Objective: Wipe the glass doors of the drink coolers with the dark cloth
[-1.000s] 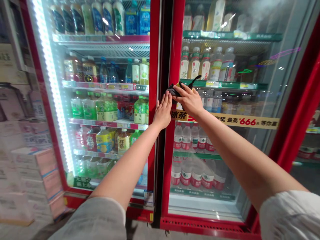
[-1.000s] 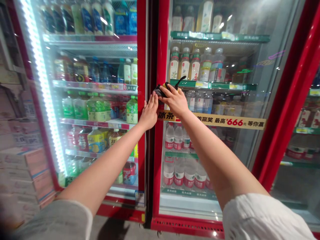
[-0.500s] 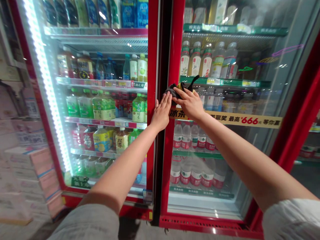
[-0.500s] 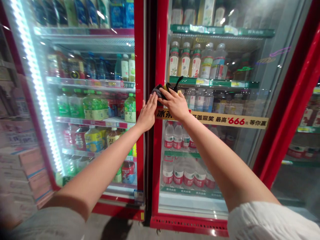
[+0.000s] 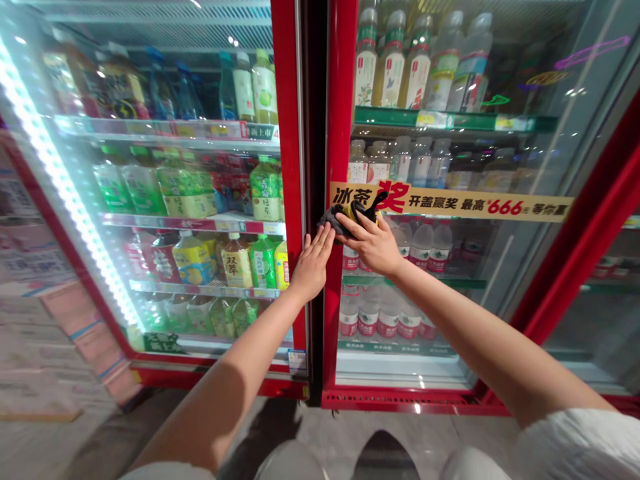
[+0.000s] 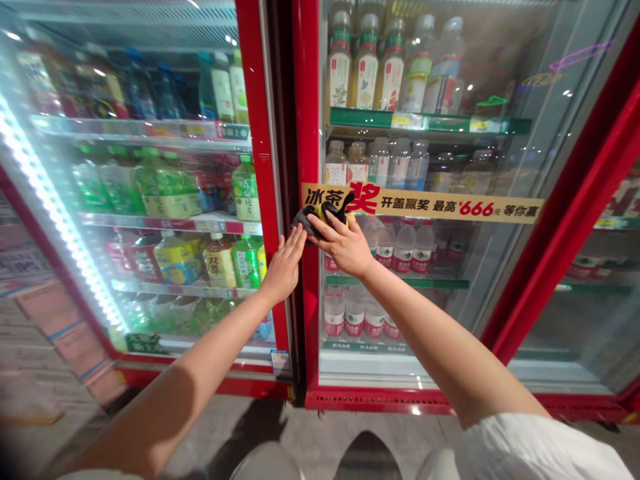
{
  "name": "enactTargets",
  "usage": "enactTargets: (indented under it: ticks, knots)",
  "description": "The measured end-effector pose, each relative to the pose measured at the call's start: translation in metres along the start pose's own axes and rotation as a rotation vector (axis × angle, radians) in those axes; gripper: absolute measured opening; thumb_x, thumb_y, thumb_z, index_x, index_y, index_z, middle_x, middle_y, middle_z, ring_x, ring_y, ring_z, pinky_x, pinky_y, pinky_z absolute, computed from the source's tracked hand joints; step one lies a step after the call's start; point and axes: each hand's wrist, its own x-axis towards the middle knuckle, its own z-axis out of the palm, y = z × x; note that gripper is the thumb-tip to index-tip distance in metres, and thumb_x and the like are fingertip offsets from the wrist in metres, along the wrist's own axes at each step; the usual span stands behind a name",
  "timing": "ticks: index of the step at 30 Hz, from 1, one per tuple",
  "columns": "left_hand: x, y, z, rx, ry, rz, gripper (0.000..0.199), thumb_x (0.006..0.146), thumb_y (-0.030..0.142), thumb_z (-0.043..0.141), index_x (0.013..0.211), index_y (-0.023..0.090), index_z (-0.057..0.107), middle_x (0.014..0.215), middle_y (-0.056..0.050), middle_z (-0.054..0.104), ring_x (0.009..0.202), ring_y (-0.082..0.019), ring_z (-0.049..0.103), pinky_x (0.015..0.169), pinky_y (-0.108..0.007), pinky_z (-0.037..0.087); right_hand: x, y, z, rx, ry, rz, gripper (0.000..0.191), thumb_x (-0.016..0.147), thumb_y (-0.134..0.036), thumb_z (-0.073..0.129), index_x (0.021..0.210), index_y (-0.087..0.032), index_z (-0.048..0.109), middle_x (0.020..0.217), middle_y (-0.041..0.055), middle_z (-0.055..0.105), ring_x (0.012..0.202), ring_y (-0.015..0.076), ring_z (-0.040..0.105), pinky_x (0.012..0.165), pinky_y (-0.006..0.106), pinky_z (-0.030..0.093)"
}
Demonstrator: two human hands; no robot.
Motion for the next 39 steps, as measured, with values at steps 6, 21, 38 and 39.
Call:
enactTargets:
  ticks: [6, 21, 38, 39]
  knots:
    - [-0.083, 0.007, 0.038, 0.042, -0.146, -0.042, 0.087, 0.088, -0.003, 0.03, 0.164, 0.02, -0.004, 0.169, -0.016, 0.02, 0.158, -0.024, 0.015, 0.128, -0.057, 0.023, -0.056, -0.045, 0.038, 0.05, -0.078, -0.09, 0.048, 0.101, -0.02, 0.052, 0.145, -0.039, 0.055, 0.163, -0.0017, 0.042, 0.15, 0.0268, 0.039, 0.118, 0.051, 0.032]
    - [-0.21, 0.06, 0.08, 0.128, -0.429, -0.128, 0.088, 0.081, -0.006, 0.028, 0.164, 0.018, 0.014, 0.165, -0.012, 0.034, 0.155, -0.02, 0.024, 0.125, -0.048, 0.033, -0.153, -0.106, 0.095, 0.131, -0.08, -0.351, 0.036, 0.1, -0.028, 0.059, 0.135, -0.032, 0.066, 0.153, 0.0031, 0.056, 0.133, 0.0227, 0.057, 0.109, 0.043, 0.044]
    - [-0.02, 0.058, 0.017, 0.182, 0.02, -0.122, 0.082, 0.094, 0.008, 0.041, 0.164, 0.015, 0.0, 0.17, -0.017, 0.019, 0.159, -0.027, 0.009, 0.128, -0.056, 0.022, -0.055, -0.009, 0.01, -0.093, 0.106, 0.302, 0.045, 0.102, -0.022, 0.05, 0.145, -0.035, 0.057, 0.166, 0.0088, 0.035, 0.148, 0.0352, 0.037, 0.112, 0.063, 0.029]
    - [-0.025, 0.059, 0.018, 0.186, 0.015, -0.13, 0.082, 0.094, 0.008, 0.041, 0.164, 0.015, 0.001, 0.17, -0.018, 0.019, 0.159, -0.027, 0.009, 0.127, -0.056, 0.023, -0.062, -0.015, 0.014, -0.089, 0.082, 0.261, 0.044, 0.101, -0.023, 0.05, 0.143, -0.034, 0.059, 0.165, 0.009, 0.037, 0.148, 0.0362, 0.035, 0.112, 0.065, 0.029]
